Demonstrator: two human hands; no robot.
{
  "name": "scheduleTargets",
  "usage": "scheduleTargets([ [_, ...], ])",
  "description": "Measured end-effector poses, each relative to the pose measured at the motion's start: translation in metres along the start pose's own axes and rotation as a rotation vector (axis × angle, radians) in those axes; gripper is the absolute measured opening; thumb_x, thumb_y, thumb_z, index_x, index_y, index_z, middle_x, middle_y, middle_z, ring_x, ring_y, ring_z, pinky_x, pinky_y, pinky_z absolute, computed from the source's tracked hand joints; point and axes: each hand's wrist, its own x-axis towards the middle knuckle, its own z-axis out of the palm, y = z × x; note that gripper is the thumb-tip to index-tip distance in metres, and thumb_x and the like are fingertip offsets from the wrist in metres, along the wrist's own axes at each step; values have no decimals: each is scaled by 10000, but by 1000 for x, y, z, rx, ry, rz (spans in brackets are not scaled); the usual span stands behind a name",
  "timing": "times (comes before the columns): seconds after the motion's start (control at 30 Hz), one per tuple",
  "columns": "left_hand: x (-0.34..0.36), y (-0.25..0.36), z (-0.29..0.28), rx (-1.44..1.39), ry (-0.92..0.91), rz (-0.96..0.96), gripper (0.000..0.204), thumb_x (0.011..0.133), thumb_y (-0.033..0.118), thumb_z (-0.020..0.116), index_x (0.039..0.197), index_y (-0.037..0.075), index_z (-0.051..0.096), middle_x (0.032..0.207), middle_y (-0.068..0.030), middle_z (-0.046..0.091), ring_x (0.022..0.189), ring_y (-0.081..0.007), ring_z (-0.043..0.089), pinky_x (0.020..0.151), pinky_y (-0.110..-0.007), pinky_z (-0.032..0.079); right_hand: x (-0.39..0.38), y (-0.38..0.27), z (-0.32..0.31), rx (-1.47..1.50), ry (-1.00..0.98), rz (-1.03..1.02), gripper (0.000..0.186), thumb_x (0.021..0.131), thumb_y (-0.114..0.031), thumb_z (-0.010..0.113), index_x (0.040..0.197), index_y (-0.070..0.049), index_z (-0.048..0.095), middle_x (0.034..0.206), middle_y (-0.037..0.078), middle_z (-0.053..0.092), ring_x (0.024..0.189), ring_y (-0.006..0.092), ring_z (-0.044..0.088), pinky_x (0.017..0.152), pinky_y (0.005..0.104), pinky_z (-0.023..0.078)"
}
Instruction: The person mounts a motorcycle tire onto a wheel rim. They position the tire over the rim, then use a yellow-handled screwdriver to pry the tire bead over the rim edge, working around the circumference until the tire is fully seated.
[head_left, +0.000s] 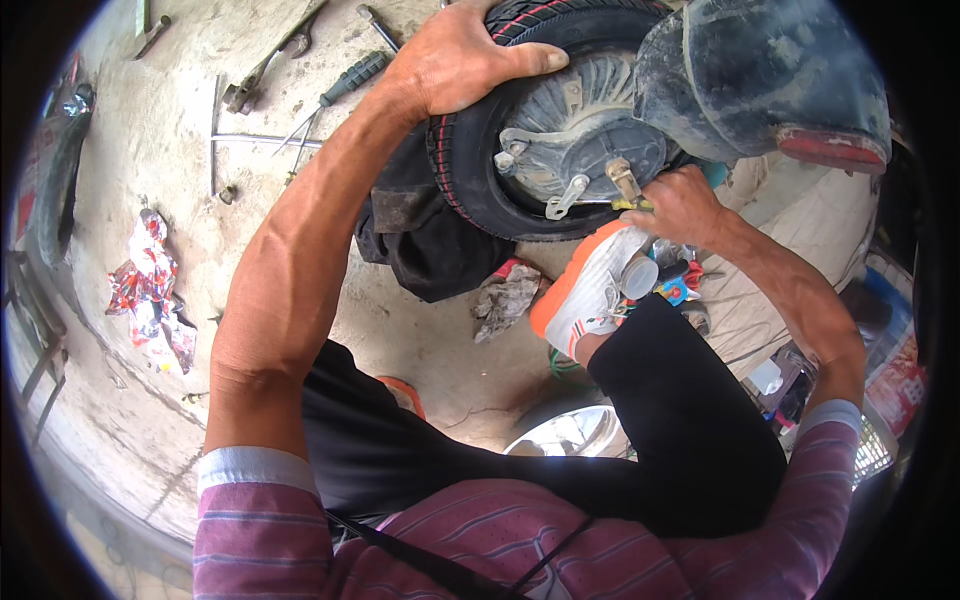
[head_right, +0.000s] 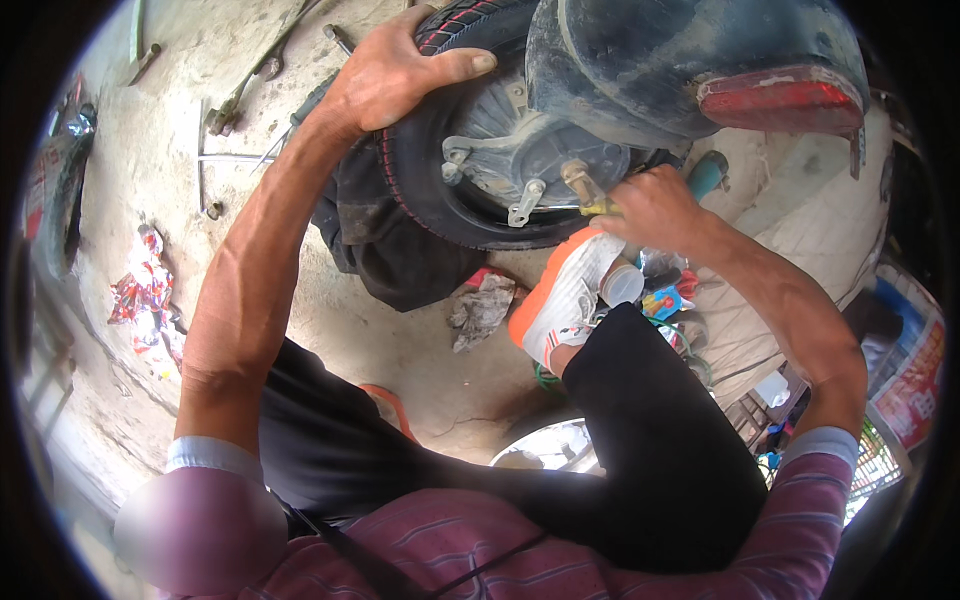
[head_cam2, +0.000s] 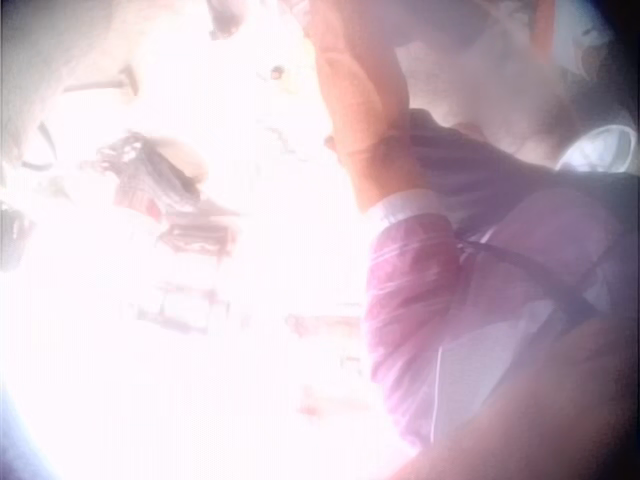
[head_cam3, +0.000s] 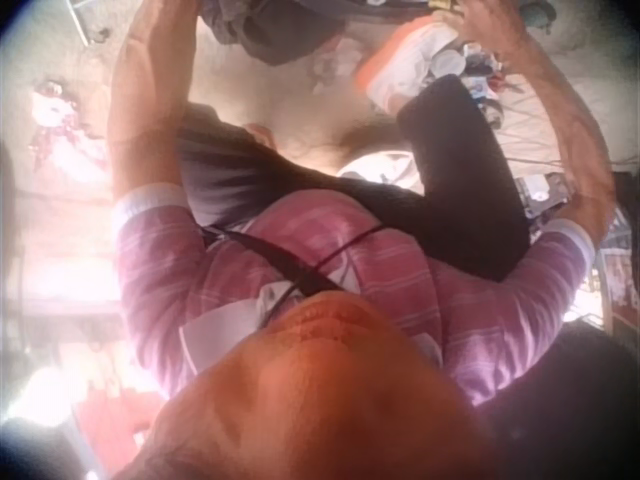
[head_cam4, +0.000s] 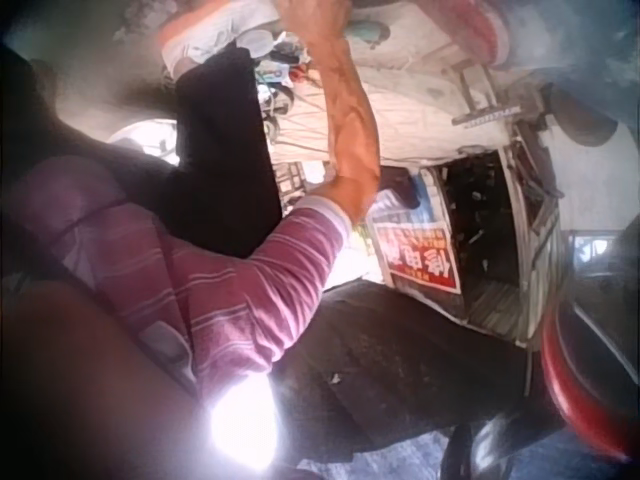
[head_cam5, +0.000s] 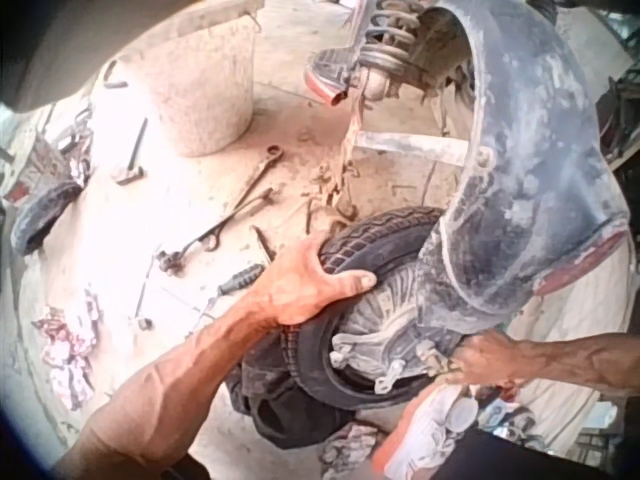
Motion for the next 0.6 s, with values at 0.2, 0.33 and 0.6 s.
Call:
scheduleTargets([
  [0.2,2,0,3,-18,5,29,711,830,352,850,1362,-48,599,1205,-195,736,1088,-260,705,1006,-389,542,3,10,11,-2,58,-74,335,793,-356,812,872,-38,746,699,163,713,659,351,726,640,476,579],
  [0.33,1,5,5,-51,-8,28,702,843,347,841,1377,-37,595,1220,-198,732,1091,-257,705,1013,-392,538,5,11,11,-7,59,-76,322,805,-349,798,810,-32,744,687,162,708,655,349,726,627,467,578],
  [0.6,-4,-13,6,122,72,-84,906,772,582,843,1307,-120,637,1146,-248,744,1023,-284,745,965,-373,577,3,6,34,-97,27,-12,322,812,-356,820,798,-43,745,659,145,691,636,341,714,625,454,575],
])
